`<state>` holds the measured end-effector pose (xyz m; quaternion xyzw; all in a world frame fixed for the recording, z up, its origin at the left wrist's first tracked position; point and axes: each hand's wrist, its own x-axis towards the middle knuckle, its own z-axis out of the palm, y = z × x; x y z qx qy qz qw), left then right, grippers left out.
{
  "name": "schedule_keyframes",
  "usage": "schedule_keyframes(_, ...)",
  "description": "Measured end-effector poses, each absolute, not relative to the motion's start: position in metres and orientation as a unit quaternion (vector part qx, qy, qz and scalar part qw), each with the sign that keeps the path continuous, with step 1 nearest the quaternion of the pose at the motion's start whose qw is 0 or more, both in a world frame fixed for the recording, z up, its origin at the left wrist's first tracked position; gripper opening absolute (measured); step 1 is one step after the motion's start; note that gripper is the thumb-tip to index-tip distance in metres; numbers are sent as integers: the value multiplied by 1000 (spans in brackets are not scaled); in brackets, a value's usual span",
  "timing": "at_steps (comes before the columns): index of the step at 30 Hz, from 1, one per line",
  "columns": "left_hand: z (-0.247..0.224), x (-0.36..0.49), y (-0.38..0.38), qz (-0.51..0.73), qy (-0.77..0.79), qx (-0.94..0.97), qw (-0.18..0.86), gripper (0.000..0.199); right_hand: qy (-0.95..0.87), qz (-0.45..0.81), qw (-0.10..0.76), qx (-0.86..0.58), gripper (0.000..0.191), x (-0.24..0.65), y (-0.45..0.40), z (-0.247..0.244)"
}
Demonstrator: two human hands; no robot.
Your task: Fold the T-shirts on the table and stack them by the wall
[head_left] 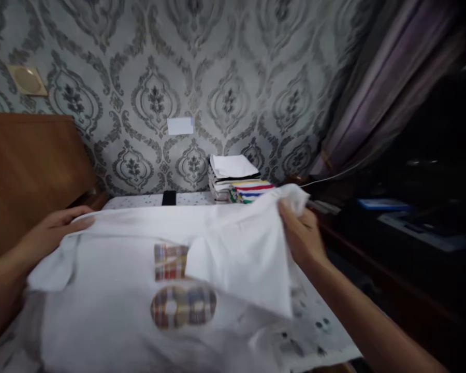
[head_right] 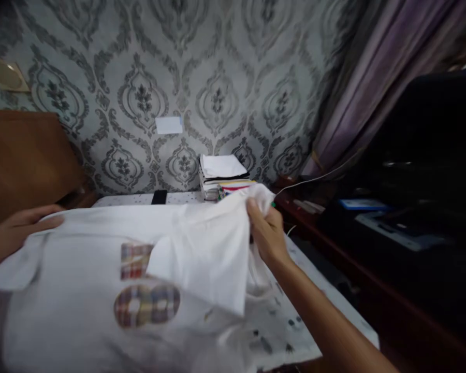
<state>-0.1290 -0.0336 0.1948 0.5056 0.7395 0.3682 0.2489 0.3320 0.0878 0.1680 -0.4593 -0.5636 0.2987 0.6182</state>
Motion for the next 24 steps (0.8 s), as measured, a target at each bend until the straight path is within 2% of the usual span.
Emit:
schedule_keyframes(3,154,-140,-4,290,749,565,188,64,-638,300,507,-495,45,301,146,109)
schedule_keyframes(5,123,-149,2,252,761,582,136,69,-706,249,421,-511,41,293,167,69)
schedule_keyframes(7,101,-152,-3,223,755,603,131,70,-770,190,366,-487,45,295,169,43)
schedule_keyframes(11,83,-139,-24,119,718,669,149,59,-896,153,224,-351,42,304,135,35)
schedule_keyframes(15,72,-126,-39,24,726,682,86,50,-949,110,78,-286,36,300,100,47)
schedule_keyframes(18,65,-125,-42,17,756,653,34,46,-942,74,41,-324,21,293,93,48)
schedule_keyframes(20,65,-128,-42,27,774,633,24,42,-934,68,33,-350,21,290,95,47)
schedule_keyframes(24,77,-144,-40,68,803,588,65,36,-897,70,93,-427,21,293,110,52)
